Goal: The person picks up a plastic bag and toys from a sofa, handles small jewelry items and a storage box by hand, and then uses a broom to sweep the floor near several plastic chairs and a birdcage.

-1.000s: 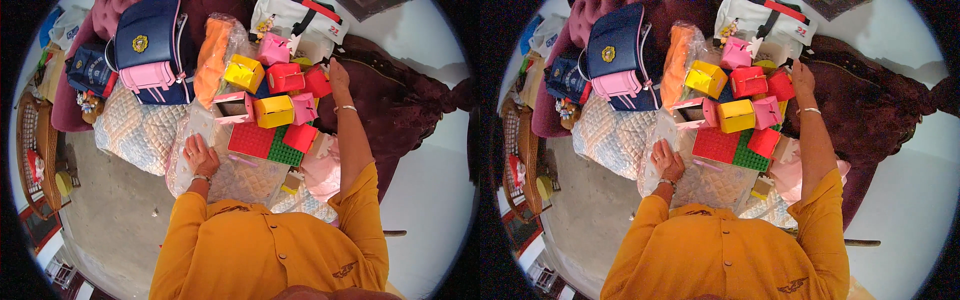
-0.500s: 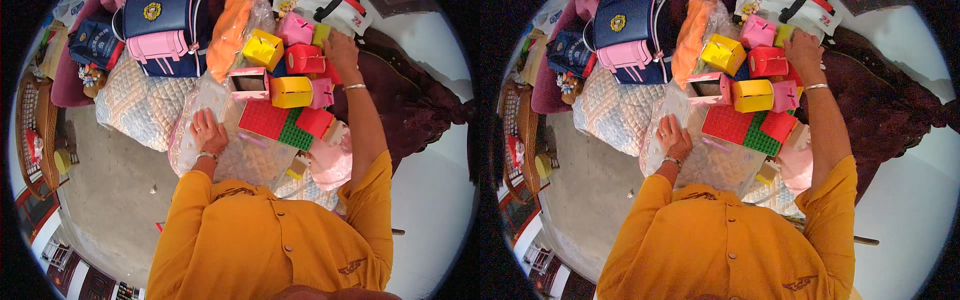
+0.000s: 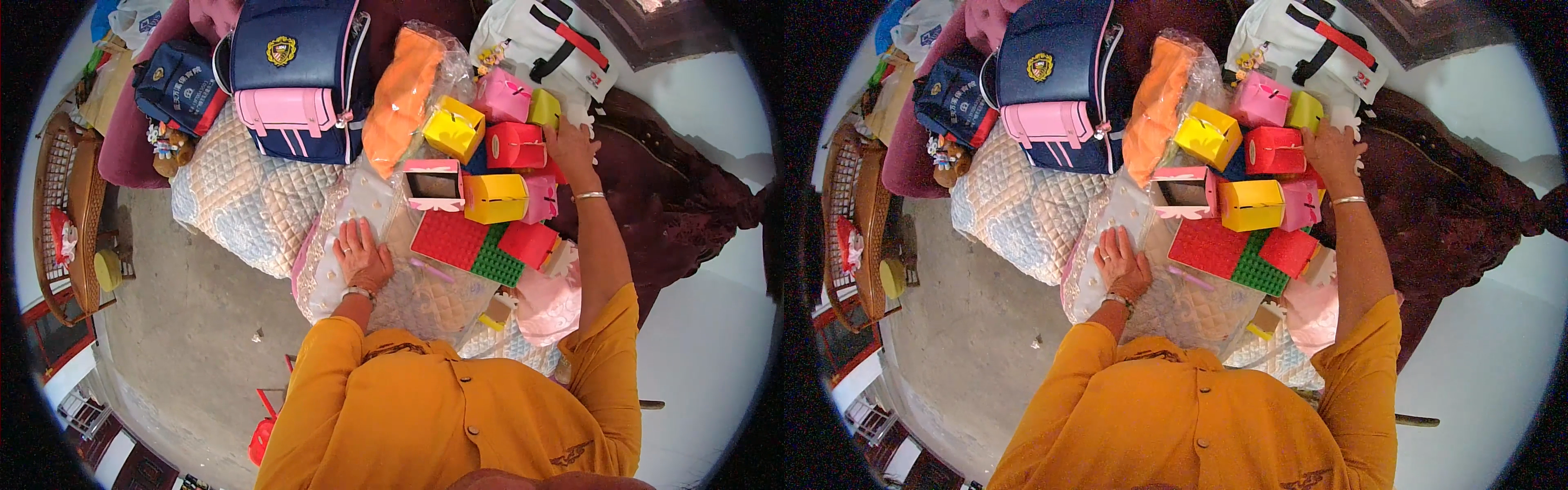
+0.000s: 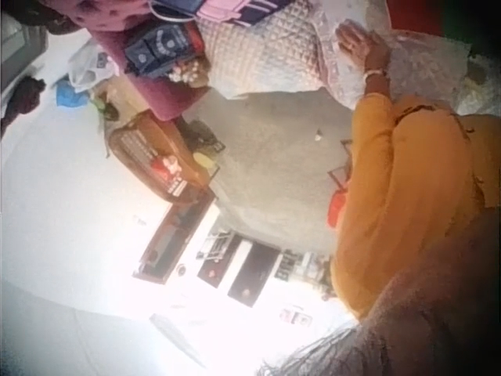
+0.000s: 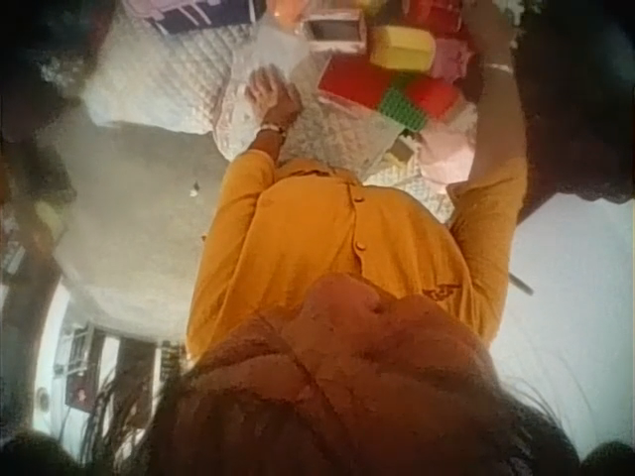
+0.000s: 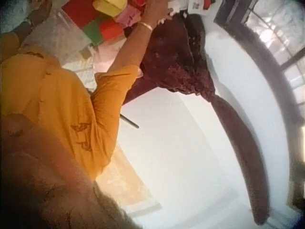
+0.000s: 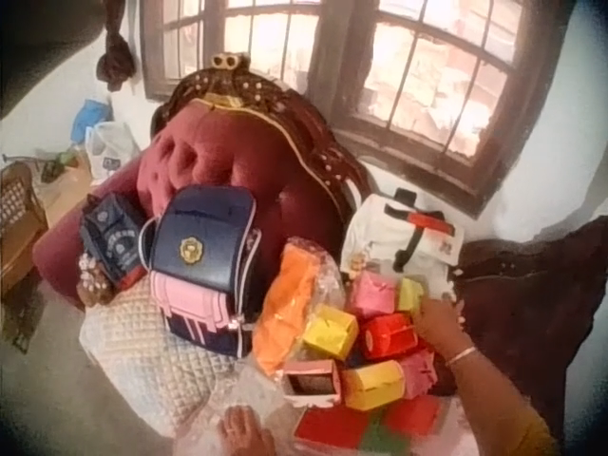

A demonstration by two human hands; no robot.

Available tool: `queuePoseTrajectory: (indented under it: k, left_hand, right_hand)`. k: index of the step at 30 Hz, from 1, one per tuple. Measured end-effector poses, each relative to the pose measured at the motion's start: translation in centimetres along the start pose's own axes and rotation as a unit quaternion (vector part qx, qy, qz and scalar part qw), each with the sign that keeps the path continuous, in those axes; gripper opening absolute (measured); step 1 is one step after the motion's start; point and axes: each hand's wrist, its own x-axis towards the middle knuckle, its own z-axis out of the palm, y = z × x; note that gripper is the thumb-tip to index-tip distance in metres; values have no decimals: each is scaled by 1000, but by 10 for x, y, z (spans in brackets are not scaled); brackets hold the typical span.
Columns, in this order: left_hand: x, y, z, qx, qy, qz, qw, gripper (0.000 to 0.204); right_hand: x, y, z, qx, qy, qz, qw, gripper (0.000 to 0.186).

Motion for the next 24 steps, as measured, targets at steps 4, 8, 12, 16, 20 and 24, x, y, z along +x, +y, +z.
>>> queuePoseTrajectory:
  k: [4, 8, 12, 16, 20, 24]
  left_hand:
    - [3, 1, 1, -7, -21, -7, 1000, 69]
    - [5, -1, 1, -6, -26, -10, 1000, 69]
    - [1, -5, 3, -7, -23, -14, 1000, 69]
    - [4, -3, 3, -8, -32, -10, 999, 69]
    - [3, -4, 6, -7, -29, -14, 999, 70]
    - [3, -5, 4, -11, -36, -21, 999, 69]
  right_hand:
    - [5, 11, 5, 26, 40, -21, 999, 44]
    - [-27, -18, -12, 72, 319, -231, 916, 40]
    - [-132, -86, -27, 316, 102, -468, 819, 40]
    - [-180, -106, -9, 259, 91, -460, 844, 43]
    - [-191, -107, -2, 232, 90, -464, 850, 46]
    - [-192, -106, 4, 226, 72, -446, 863, 49]
